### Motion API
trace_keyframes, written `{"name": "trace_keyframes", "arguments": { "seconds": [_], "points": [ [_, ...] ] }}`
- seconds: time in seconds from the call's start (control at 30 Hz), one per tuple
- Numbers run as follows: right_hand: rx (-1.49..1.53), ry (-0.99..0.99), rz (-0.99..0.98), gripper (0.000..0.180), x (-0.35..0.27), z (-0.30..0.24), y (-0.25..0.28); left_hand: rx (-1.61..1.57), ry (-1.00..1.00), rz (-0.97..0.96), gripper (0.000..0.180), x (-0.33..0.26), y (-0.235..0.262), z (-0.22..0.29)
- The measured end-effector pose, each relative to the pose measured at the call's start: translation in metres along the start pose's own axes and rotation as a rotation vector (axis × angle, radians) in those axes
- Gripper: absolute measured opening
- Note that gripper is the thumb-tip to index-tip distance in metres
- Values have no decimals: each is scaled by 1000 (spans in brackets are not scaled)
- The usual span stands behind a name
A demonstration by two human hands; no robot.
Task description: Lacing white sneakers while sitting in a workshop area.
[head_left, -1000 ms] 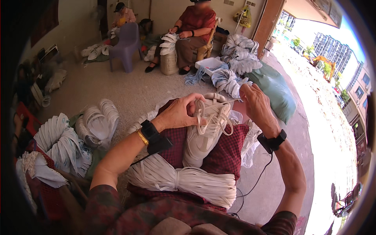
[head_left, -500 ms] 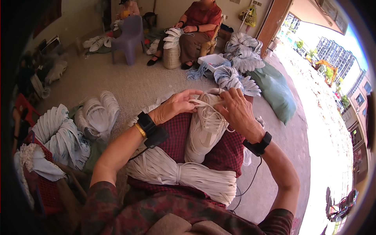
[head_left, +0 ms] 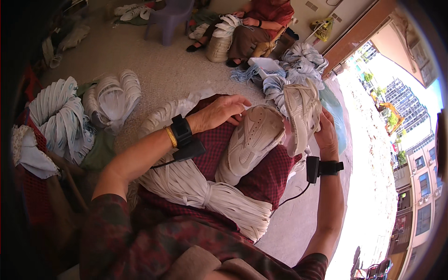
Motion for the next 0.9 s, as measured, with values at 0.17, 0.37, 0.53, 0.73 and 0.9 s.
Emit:
{"name": "trace_keyframes", "arguments": {
  "seconds": [0.17, 0.37, 0.53, 0.73, 0.9],
  "points": [
    [-405, -9, -12, 37, -7, -17, -35, -54, 9, 24, 49, -7, 13, -4],
    [-800, 153, -125, 40, -21, 2, -78, 34, -26, 9, 43, 1, 2, -9],
    [-302, 62, 98, 35, -47, -11, -14, 460, -103, 86, 45, 23, 0, 20],
    [-382, 239, 394, 40, -164, -39, 31, 846, 93, -234, 67, 83, -41, 29],
    [-45, 97, 188, 45, -185, -15, 7, 624, 327, -222, 62, 92, -39, -10]
  ]
}}
Point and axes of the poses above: each hand's wrist, its own x-axis towards the middle knuckle, its own y-axis out of the back of the hand, z = x × y, the point moved 8 cm from there along x, towards the middle knuckle, and after that the axes turned 6 degrees about z, right-handed, at the moved point
